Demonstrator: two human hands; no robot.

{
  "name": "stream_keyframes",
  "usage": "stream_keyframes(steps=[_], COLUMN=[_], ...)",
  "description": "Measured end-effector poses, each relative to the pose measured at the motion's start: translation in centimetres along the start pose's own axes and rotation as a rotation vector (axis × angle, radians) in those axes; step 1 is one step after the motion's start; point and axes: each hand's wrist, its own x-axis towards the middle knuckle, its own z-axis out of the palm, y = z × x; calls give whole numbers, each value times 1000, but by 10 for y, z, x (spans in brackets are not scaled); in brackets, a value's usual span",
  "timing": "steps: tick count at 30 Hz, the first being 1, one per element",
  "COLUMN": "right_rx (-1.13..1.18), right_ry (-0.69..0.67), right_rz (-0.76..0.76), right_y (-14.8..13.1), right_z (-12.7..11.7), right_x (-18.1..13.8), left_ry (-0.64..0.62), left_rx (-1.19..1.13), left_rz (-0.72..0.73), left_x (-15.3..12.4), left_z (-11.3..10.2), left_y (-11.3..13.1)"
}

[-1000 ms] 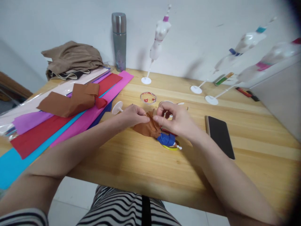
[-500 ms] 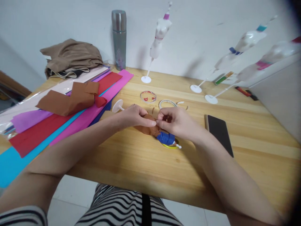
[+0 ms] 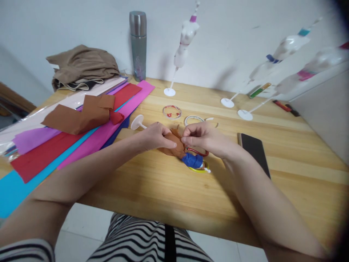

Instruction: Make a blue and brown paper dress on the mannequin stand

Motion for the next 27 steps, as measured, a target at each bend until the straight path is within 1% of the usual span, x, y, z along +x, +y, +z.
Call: stream_keyframes(steps=[6,12,15,20,23,27], right_rx=[74,31,28,52,64,81], right_ry=[14,-23,-27,-27,-46,-70], right_rz=[2,10,23,25,39,20], right_y=[0,2,5,6,4,1], right_z=[-2,0,0,0,2,4], right_x=[1,0,1,0,-1,-2], left_ry=[-26,-34,-27,-74,-84,-78], left_rx=[-32,-110,-166,-274,-295,-298], left_rz=[-1,5,-1,-23,-41,-41], left_x=[2,1,0,-3,-4,-3], left_z=[0,-1,-1,-2,-3,-2], left_y=[-2,-5,-3,2,5,4])
